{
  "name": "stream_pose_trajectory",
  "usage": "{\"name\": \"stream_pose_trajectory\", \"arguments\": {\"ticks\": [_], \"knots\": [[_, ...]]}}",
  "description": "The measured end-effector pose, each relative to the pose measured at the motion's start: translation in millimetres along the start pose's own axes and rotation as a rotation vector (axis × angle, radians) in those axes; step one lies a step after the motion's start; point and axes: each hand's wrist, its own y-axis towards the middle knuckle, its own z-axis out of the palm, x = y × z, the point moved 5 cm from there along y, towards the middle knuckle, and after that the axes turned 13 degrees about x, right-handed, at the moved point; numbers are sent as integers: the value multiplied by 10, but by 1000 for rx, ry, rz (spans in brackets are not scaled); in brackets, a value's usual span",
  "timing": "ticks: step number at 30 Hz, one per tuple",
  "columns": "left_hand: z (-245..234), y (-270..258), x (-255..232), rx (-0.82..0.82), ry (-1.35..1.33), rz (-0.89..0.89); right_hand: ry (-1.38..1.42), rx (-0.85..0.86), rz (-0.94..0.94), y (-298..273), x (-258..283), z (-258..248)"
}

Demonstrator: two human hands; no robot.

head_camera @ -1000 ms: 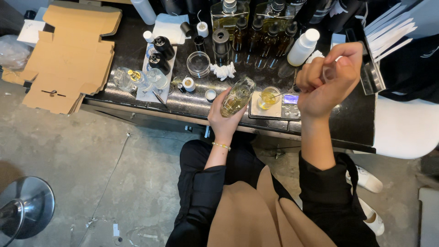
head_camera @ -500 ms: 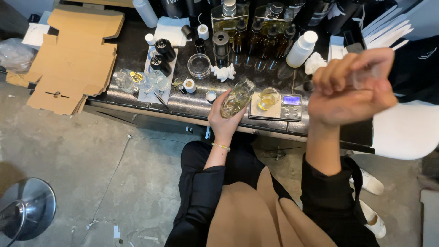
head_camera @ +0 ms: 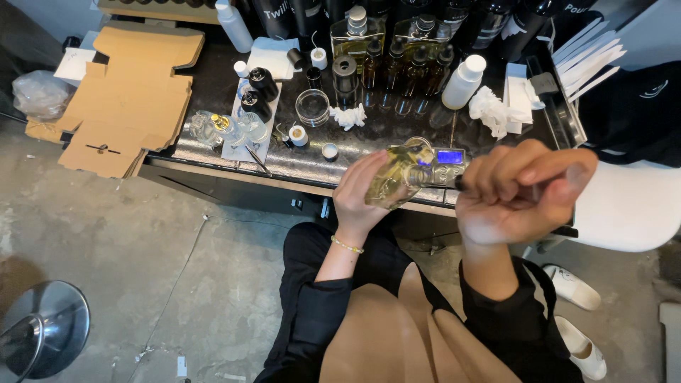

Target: The person uses a syringe to transfer liquid from a glass bottle into a small beaker on a digital scale, then caps the bottle and wipes their hands with a cloth.

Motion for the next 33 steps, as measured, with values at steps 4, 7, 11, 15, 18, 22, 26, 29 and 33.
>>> {"name": "stream_pose_trajectory", "arguments": {"ticks": [4, 7, 11, 15, 18, 22, 26, 29, 33], "knots": [[-92, 120, -212, 12, -56, 17, 69, 58, 47, -134, 30, 178], [-106, 116, -270, -14, -42, 45, 204, 125, 49, -214, -13, 154], [-92, 77, -218, -100, -105, 16, 315, 129, 27, -329, -122, 21], [-134, 25, -193, -13, -51, 30, 275, 285, 53, -54, 182, 244], [-163, 13, -204, -24, -51, 24, 230, 239, 129, 17, 274, 222], [-118, -47, -144, -17, -47, 39, 306, 273, 61, -7, 250, 163], [-176, -10, -200, -14, -56, 43, 100, 271, 23, 21, 351, 223], [-194, -6, -209, -15, -65, 20, 185, 246, 111, 16, 276, 193], [-237, 24, -255, -38, -83, -6, 261, 219, 125, -57, 139, 190]]}}
